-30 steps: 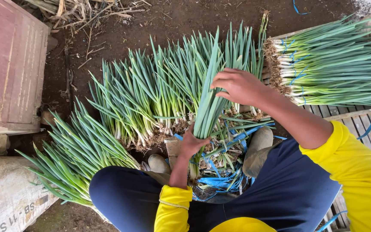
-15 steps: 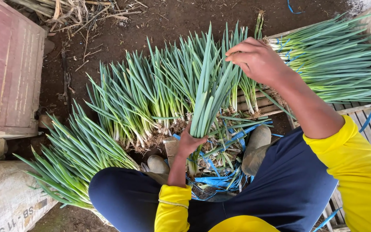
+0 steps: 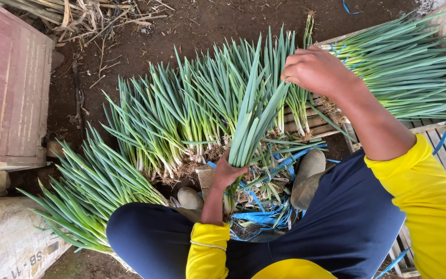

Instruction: Bundling harvested green onions using plastic ties in a processing area.

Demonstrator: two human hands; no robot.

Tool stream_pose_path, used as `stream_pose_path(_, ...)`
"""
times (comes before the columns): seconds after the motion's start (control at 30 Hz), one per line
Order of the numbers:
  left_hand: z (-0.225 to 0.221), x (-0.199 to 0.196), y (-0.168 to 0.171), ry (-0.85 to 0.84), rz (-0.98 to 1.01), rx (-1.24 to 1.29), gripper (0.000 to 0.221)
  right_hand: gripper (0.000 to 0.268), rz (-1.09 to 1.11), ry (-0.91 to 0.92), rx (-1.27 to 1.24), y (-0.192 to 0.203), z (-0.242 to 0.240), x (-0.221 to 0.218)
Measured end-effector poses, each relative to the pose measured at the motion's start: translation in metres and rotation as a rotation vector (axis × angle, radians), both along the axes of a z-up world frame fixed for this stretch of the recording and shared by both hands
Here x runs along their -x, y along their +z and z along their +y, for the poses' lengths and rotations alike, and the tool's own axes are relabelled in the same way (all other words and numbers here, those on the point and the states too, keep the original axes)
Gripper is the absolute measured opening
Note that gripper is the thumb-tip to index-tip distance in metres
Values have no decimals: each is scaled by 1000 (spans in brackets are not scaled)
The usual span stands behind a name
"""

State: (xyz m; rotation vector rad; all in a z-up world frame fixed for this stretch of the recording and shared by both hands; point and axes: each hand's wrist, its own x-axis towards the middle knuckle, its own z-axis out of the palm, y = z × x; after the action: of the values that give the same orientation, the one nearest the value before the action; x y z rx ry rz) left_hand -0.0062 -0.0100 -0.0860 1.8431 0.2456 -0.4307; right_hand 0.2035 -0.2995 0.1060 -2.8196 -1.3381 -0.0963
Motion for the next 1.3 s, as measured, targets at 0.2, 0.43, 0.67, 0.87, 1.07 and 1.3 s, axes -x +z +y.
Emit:
stream_pose_path(0.2, -7, 0, 29, 21, 129, 25, 92, 6, -243, 76, -29, -31, -5, -16)
stream_pose_path(0.43, -14, 2, 40, 38, 142, 170, 89, 7, -575, 45, -126, -59, 17, -17)
stream_pose_path(0.67, -17, -1, 51, 3, 170, 103, 85, 8, -711, -65, -86, -64, 31, -15)
stream_pose_path(0.87, -21, -4, 74, -1, 295, 25, 94, 4, -739, -112, -75, -64, 33, -15)
stream_pose_path(1.07, -20, -5, 77, -15, 321, 17, 91, 7, -688, -125, -38, -76, 29, -22)
stream_pose_path(1.3, -17, -4, 83, -19, 397, -3, 108, 23, -660, -158, 0, -83, 27, -23)
